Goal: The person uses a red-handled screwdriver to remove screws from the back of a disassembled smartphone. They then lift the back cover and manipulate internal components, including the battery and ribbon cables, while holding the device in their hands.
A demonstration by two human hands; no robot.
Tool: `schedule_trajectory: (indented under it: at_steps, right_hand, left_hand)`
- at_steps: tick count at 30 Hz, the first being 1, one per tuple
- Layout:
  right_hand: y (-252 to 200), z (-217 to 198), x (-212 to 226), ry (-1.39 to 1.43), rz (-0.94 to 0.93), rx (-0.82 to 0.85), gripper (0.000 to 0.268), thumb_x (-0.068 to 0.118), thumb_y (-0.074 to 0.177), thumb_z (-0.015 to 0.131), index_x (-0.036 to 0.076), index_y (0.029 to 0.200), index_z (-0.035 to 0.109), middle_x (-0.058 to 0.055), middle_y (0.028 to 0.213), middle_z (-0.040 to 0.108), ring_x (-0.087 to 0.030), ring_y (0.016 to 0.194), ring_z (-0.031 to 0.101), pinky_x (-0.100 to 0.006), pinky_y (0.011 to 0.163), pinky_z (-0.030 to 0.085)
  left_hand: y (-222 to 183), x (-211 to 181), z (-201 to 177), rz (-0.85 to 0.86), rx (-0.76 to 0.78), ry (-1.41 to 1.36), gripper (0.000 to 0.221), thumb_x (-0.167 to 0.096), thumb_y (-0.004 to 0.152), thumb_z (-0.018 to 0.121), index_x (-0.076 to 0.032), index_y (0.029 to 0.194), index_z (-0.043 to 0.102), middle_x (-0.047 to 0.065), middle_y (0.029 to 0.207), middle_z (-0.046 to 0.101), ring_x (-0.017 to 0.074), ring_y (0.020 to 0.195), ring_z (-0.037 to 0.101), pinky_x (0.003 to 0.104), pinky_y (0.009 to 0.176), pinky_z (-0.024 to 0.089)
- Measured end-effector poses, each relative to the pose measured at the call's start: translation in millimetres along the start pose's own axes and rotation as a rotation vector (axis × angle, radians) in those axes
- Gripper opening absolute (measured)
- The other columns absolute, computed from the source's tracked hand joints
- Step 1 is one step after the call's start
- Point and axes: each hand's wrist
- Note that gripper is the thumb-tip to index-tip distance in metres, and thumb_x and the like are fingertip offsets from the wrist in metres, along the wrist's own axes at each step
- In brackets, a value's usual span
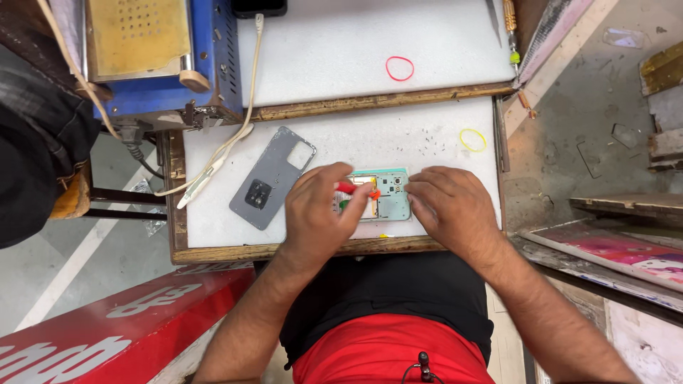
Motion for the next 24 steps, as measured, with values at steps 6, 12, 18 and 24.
schedule_trajectory:
  at_steps: [6, 12, 18, 24]
  right_hand:
    - [11.7, -9.8, 8.3, -0.147, -0.112, 0.118, 0.01, 0.013, 0.085, 0.075, 0.008, 0.093, 0.07, -0.004, 0.093, 0.073, -0.023, 0.087, 0.071, -0.038, 0.075, 0.055]
    - [26.5, -8.7, 21.2, -0.374, -0.082, 0.349, 0.008, 0.01, 0.079, 0.071, 0.009, 0.083, 0.065, -0.005, 0.08, 0.069, -0.023, 0.078, 0.07, -0.038, 0.065, 0.055]
    - [39.1, -4.0, 24.1, -0.478, -0.118, 0.434, 0.01, 0.013, 0.078, 0.071, 0.009, 0.084, 0.065, -0.005, 0.077, 0.067, -0.022, 0.074, 0.069, -0.036, 0.061, 0.056]
    - [40.7, -1.1, 19.6, -0.48, -0.134, 0.442, 0.013, 0.018, 0.079, 0.072, 0.009, 0.084, 0.064, -0.005, 0.077, 0.067, -0.023, 0.076, 0.069, -0.037, 0.061, 0.057]
  left_hand:
    - [-46.3, 21.1, -7.7, -0.393, -0.008, -0.282, 0.039, -0.013, 0.093, 0.081, -0.004, 0.12, 0.054, 0.007, 0.088, 0.073, 0.0173, 0.081, 0.077, 0.03, 0.069, 0.064]
    - [-73.5, 19.3, 4.1, -0.382, -0.049, -0.331, 0.038, -0.015, 0.094, 0.081, -0.005, 0.119, 0.055, 0.01, 0.09, 0.076, 0.0207, 0.085, 0.078, 0.033, 0.078, 0.062]
    - [-71.4, 21.6, 3.9, -0.386, -0.008, -0.351, 0.038, -0.015, 0.095, 0.079, -0.004, 0.119, 0.053, 0.01, 0.089, 0.075, 0.0193, 0.086, 0.078, 0.031, 0.074, 0.063]
    - [-71.5, 21.6, 4.3, -0.354, -0.016, -0.34, 0.038, -0.015, 0.094, 0.08, -0.004, 0.119, 0.052, 0.01, 0.087, 0.074, 0.0206, 0.084, 0.078, 0.033, 0.075, 0.063]
Point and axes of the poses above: each hand's wrist, its own y-axis towards the middle knuckle, its own z-axis out of the palm, x = y × z
